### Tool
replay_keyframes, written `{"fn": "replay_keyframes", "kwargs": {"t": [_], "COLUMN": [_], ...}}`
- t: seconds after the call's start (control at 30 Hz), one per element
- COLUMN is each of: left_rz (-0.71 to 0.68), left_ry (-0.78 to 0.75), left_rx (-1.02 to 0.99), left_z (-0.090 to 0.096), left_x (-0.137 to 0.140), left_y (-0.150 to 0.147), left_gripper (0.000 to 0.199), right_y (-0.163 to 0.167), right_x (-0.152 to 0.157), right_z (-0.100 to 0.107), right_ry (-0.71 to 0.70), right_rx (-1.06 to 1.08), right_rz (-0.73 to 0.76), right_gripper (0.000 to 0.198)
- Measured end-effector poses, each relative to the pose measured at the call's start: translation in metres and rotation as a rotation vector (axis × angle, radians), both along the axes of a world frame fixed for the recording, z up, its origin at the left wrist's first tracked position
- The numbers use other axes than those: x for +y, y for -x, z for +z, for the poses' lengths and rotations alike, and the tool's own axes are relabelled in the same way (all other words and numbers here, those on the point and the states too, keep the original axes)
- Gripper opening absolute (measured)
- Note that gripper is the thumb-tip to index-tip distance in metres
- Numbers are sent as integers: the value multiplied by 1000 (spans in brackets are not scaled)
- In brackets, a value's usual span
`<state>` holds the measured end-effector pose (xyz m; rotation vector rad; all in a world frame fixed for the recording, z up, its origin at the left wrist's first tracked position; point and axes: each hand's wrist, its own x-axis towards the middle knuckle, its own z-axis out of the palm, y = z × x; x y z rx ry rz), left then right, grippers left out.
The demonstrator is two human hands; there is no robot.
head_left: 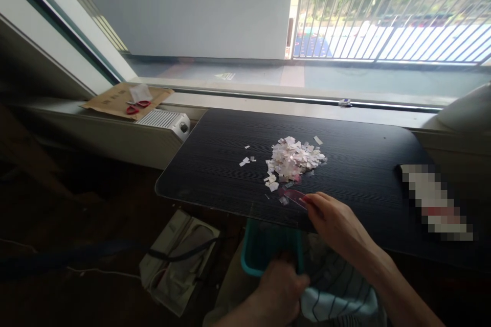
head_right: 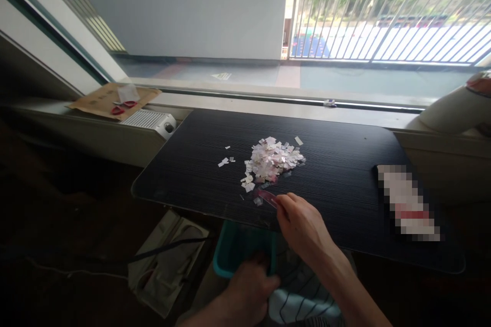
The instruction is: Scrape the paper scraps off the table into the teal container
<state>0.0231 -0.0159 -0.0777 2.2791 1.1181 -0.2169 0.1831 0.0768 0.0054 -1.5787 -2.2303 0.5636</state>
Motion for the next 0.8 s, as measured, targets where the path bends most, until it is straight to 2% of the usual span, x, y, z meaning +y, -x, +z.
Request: {"fn": "replay_keyframes", "kwargs": {"t": [0.23, 0.43, 0.63, 0.8], "left_rz": [-4, -2, 6, 4], "left_ry": [-12, -32, -49, -52], "left_rx": [-19, -22, -23, -20], "left_z": [1, 4, 2, 1], "left_x": [1, 1, -1, -1], "left_y": [-1, -1, -1, -1], "left_gripper": [13, 13, 13, 11], "right_y": [0, 6, 4, -3], "right_x": [-7, -8, -12, -12], "right_z": [2, 1, 5, 6], "right_ry": [43, 14, 78, 53], "right_rx": [29, 16, 43, 2], "right_rz": [9, -23, 40, -53], "right_gripper": [24, 24, 25, 23]}}
